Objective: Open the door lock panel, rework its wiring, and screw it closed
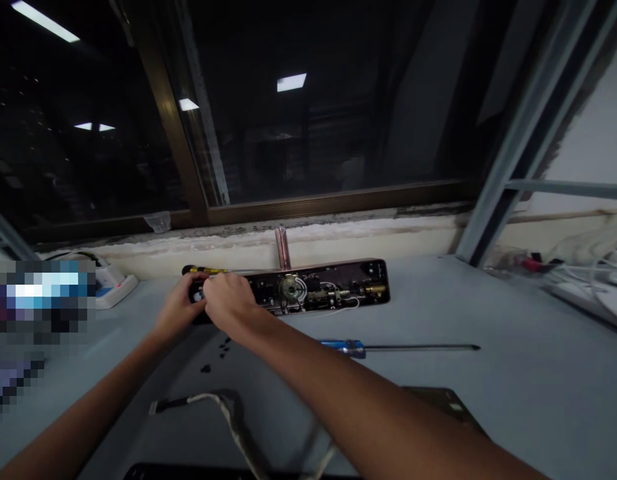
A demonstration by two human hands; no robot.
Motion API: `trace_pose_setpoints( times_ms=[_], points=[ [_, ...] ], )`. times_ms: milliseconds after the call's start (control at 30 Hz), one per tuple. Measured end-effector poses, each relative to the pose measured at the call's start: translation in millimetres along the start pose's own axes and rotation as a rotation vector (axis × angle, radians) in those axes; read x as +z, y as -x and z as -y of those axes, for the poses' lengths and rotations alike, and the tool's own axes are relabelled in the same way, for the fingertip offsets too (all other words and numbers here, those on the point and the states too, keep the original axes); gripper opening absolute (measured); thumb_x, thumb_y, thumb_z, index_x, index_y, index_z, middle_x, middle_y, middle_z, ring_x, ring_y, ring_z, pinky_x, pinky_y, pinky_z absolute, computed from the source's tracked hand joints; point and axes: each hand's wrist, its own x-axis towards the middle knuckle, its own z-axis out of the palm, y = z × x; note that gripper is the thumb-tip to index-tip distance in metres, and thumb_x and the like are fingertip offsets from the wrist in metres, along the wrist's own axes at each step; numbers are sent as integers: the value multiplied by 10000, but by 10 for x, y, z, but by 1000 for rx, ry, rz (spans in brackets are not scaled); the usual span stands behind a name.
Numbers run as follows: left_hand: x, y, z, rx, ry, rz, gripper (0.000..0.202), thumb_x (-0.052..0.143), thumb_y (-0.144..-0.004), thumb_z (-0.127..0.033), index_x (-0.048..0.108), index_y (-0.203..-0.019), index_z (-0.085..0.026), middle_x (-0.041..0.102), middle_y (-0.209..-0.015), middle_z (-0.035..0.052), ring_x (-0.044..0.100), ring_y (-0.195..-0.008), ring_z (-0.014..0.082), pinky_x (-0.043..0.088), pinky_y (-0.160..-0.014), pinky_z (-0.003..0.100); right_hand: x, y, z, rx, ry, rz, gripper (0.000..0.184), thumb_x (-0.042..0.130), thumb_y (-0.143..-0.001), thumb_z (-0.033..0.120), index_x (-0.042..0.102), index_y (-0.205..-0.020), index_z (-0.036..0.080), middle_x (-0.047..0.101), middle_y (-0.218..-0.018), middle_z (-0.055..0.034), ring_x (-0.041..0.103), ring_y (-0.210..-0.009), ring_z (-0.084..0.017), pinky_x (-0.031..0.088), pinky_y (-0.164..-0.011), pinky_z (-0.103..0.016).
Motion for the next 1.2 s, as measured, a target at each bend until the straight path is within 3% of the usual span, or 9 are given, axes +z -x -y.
trace_pose_setpoints(
  times_ms=[200, 400, 667, 867, 1033, 1200],
  points=[
    [16, 4, -4, -129, 405, -14, 388, 597, -526, -210, 506, -902, -178, 570, -945, 44, 510, -962, 223, 352, -900, 349, 16, -24, 104, 65, -23, -22, 248, 455, -767, 102, 645, -925, 100, 662, -853, -162, 634, -819, -204, 481, -659, -259],
    [63, 30, -55, -362, 915, -67, 270, 595, -584, -266, 556, -838, -184, 587, -900, 1, 508, -936, 178, 348, -863, 274, 75, -24, 152, 35, -28, -22, 245, 445, -789, 77, 634, -946, 76, 655, -883, -176, 630, -839, -187, 469, -701, -241],
    [89, 25, -55, -401, 957, -68, 264, 580, -678, -436, 584, -776, -191, 593, -828, -18, 525, -870, 149, 389, -770, 215, 93, -45, 116, 18, -55, 1, 283, 421, -769, 31, 621, -966, 67, 649, -914, -178, 630, -829, -228, 466, -691, -286],
    [60, 12, -84, -448, 945, -17, 303, 554, -691, -502, 535, -756, -207, 603, -793, -5, 560, -815, 173, 434, -699, 256, 115, -38, 90, 45, -81, -25, 249, 432, -758, 68, 622, -915, 96, 644, -908, -163, 626, -819, -228, 451, -694, -284],
    [75, 1, -72, -413, 863, -34, 319, 531, -680, -521, 506, -760, -213, 590, -801, -13, 548, -853, 172, 425, -732, 256, 160, -30, 71, 81, -76, -50, 252, 397, -776, 80, 614, -902, 106, 645, -878, -155, 627, -775, -226, 450, -680, -296],
    [59, 3, -85, -431, 912, -23, 298, 560, -670, -469, 517, -784, -197, 572, -805, -20, 536, -839, 157, 412, -744, 245, 160, -3, 35, 21, -47, -63, 252, 387, -812, 124, 596, -950, 102, 639, -903, -154, 617, -825, -232, 445, -715, -300]
  ],
)
